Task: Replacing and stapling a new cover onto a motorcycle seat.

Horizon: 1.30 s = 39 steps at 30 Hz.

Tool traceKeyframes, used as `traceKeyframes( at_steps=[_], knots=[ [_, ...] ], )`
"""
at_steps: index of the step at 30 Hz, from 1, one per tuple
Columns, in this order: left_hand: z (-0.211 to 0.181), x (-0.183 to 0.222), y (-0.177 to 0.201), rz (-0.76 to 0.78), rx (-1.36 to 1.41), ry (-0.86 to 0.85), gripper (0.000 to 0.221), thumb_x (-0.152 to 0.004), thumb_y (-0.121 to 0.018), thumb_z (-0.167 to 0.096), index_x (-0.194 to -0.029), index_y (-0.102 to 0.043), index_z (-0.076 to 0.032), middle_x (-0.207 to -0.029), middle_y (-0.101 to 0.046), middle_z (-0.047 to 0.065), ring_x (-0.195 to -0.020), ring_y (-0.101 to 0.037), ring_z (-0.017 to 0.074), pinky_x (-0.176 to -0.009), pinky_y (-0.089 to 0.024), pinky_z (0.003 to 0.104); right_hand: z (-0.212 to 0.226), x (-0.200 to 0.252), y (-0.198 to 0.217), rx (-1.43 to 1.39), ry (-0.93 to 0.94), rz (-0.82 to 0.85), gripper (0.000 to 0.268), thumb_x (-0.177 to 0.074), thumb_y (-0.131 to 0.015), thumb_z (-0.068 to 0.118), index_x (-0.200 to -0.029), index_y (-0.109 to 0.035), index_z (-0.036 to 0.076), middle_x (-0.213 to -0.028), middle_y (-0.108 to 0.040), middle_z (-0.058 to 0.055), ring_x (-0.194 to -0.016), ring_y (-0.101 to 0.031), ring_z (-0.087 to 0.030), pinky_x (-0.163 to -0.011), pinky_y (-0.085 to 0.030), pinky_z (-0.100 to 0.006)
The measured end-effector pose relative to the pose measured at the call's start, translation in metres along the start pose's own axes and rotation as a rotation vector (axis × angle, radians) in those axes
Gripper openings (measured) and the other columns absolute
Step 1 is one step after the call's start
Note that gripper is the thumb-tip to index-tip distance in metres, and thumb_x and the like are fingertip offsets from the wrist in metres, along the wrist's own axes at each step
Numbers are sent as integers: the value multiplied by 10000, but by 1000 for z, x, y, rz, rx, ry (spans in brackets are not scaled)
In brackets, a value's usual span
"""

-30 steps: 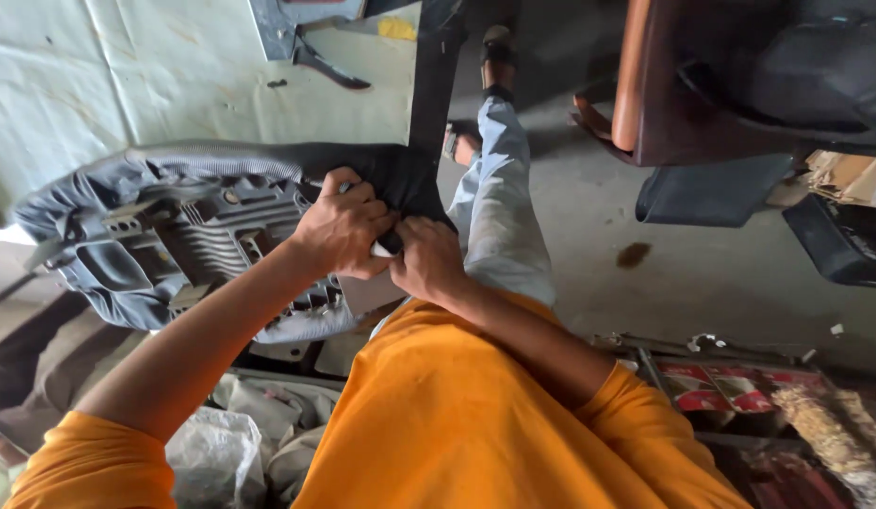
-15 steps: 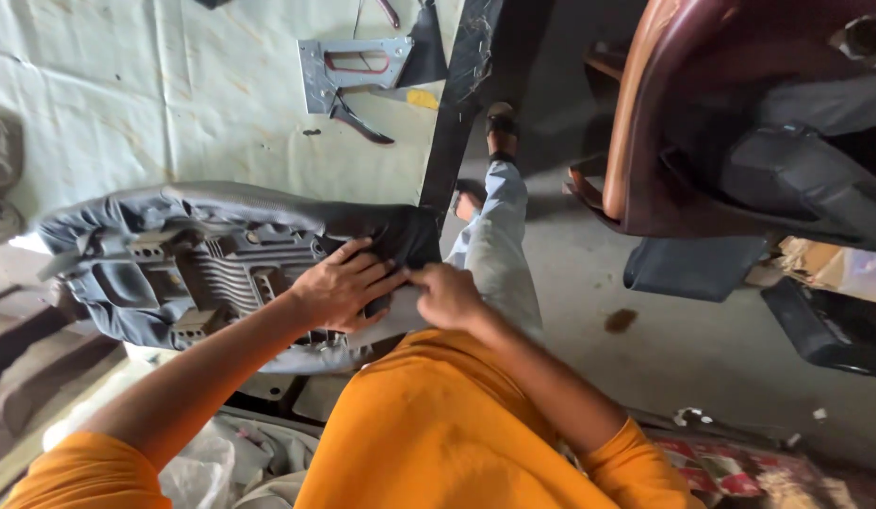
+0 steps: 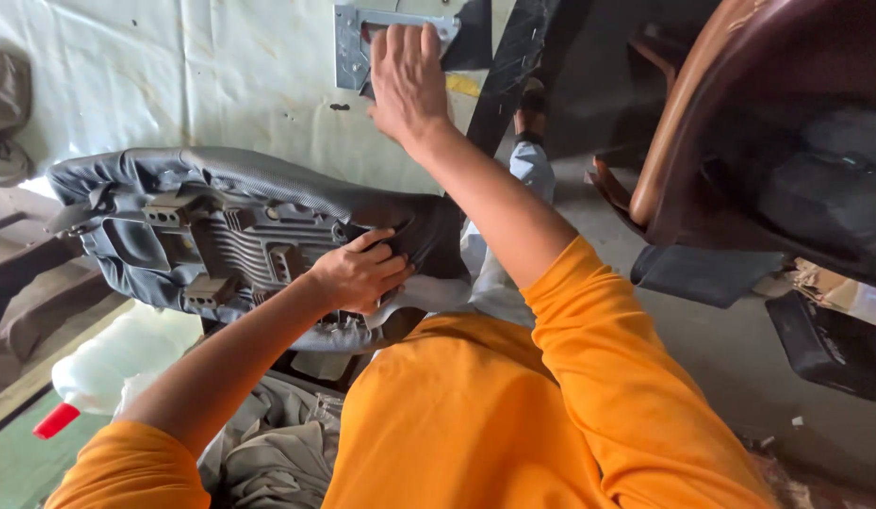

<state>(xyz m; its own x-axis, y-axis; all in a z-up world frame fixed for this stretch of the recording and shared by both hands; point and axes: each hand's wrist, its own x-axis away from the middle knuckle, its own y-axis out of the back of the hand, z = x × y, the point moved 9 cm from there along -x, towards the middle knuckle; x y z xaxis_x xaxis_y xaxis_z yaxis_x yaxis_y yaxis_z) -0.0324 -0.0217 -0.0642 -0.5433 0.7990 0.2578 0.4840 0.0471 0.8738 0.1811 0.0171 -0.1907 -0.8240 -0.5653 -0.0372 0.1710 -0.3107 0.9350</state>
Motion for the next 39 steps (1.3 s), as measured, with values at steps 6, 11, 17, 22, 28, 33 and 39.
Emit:
traceKeyframes(
  at_steps=[6, 11, 17, 22, 28, 33, 39],
  knots=[
    [-1, 10, -17, -24, 21, 21, 279, -848, -674, -306, -1045, -762, -128, -1007, -654, -39, -945, -612, 186, -1188, -382, 440, -49, 46, 103, -513, 30, 23, 667, -693, -796, 197, -1270, -580, -59, -1162, -619, -230, -1179, -581, -381, -1158, -336, -554],
    [-4, 10, -8, -63, 35, 56, 293, -786, -624, -314, -965, -768, -132, -1009, -667, -35, -967, -620, 187, -1162, -393, 438, -71, 165, 104, -724, 227, 512, 461, -799, -647, 25, -1244, -576, -68, -1248, -625, -272, -1223, -602, -424, -1061, -505, -479],
    [0, 11, -11, -118, 7, -52, 389, -752, -608, -338, -996, -787, -93, -1027, -692, -46, -977, -602, 161, -1063, -438, 411, -15, 215, 49, -619, 313, 968, 483, -618, -705, 102, -1088, -663, -2, -1084, -680, -227, -1076, -640, -385, -976, -504, -470],
    [-6, 15, -18, -134, 11, 1, 383, -740, -616, -347, -979, -795, -108, -1046, -713, -68, -961, -593, 144, -925, -471, 384, -4, 209, 59, -783, 311, 1007, 391, -673, -707, 133, -1050, -693, 29, -1004, -716, -182, -982, -674, -386, -908, -527, -472],
    [-9, 20, -28, -131, 58, -7, 313, -704, -616, -365, -856, -780, -147, -1094, -741, -54, -991, -595, 164, -809, -493, 361, 5, 199, 64, -820, 350, 851, 412, -675, -727, 172, -1050, -689, 6, -998, -716, -184, -979, -668, -391, -914, -509, -489],
    [-7, 19, -26, -183, 28, -28, 305, -693, -612, -363, -824, -771, -139, -968, -712, -46, -965, -598, 171, -798, -507, 372, 6, 205, 50, -659, 402, 777, 367, -730, -697, 230, -1050, -718, 52, -1026, -722, -171, -984, -676, -365, -912, -507, -479],
    [-6, 28, -59, -133, 92, 6, 215, -730, -633, -366, -772, -726, -177, -948, -689, -24, -945, -600, 187, -709, -480, 368, 16, 205, 20, -617, 499, 898, 547, -707, -758, 452, -1092, -716, 67, -933, -720, -166, -826, -702, -354, -771, -545, -469]
  ],
)
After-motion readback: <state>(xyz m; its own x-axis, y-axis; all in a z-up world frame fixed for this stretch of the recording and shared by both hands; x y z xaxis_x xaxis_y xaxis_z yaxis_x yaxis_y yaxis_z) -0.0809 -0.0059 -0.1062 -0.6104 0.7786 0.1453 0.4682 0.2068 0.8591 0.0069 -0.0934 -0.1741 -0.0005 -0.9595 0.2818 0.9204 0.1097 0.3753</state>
